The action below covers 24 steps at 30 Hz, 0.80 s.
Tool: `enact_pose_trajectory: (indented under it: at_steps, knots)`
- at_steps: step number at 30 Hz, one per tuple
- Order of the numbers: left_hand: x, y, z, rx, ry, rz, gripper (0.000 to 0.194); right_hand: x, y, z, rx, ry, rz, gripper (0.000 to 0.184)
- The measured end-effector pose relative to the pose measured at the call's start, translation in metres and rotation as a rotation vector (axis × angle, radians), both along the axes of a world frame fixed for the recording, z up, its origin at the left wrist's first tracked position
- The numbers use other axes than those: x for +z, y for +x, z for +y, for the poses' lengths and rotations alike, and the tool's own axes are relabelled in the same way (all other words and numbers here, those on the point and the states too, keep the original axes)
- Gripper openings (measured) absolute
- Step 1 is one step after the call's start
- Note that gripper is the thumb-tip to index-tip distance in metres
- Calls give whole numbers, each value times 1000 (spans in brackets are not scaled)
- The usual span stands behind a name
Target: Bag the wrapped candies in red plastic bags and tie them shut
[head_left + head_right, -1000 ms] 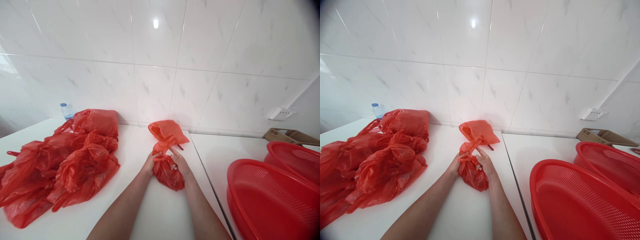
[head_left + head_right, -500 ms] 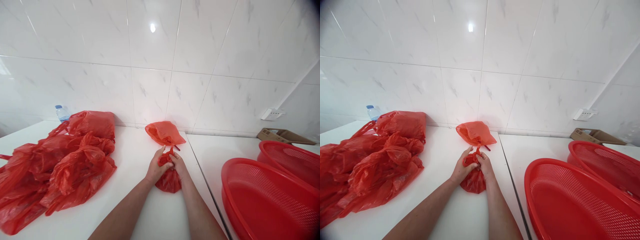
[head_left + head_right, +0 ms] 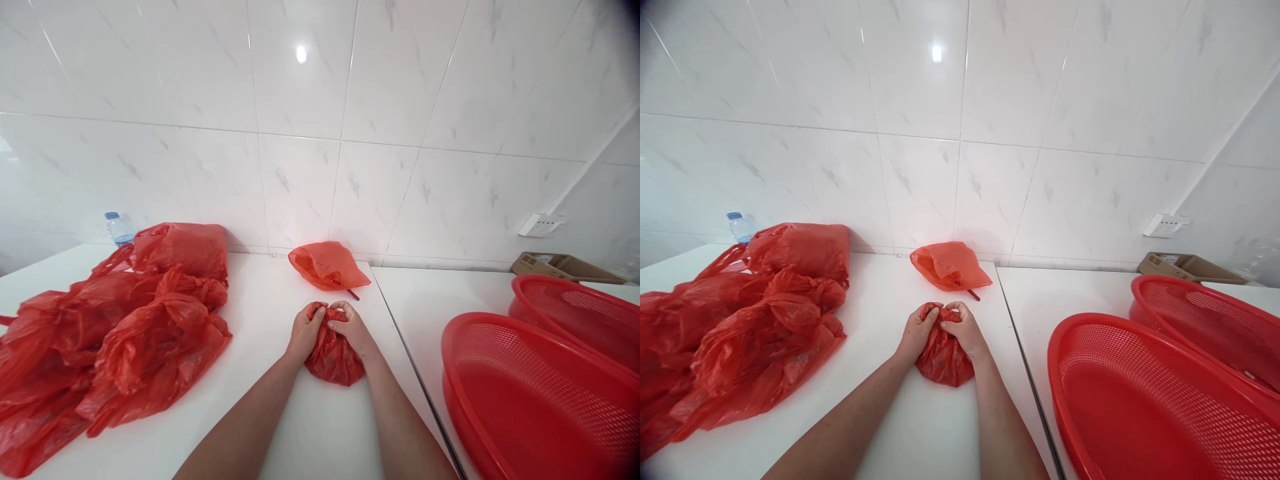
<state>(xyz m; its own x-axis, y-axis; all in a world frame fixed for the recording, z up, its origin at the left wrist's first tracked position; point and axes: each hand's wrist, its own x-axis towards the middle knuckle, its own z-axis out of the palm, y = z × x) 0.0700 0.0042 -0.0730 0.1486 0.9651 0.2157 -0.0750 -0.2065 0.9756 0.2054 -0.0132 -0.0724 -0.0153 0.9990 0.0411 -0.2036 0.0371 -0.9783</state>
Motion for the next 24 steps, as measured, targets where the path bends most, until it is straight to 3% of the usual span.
enact_pose_trajectory:
  at_steps: [6,15,19,24]
  knots:
    - [7,3,-9,98,119,104,14,-9,-5,4,-272,47,-164,8]
    - [7,0,-8,235,265,178,7,-10,8,10,-248,40,-24,36]
    - [10,-10,-3,337,299,162,5,-14,25,15,-415,28,-74,33]
    - [2,-25,10,476,170,91,7,-17,52,15,-703,3,-322,23]
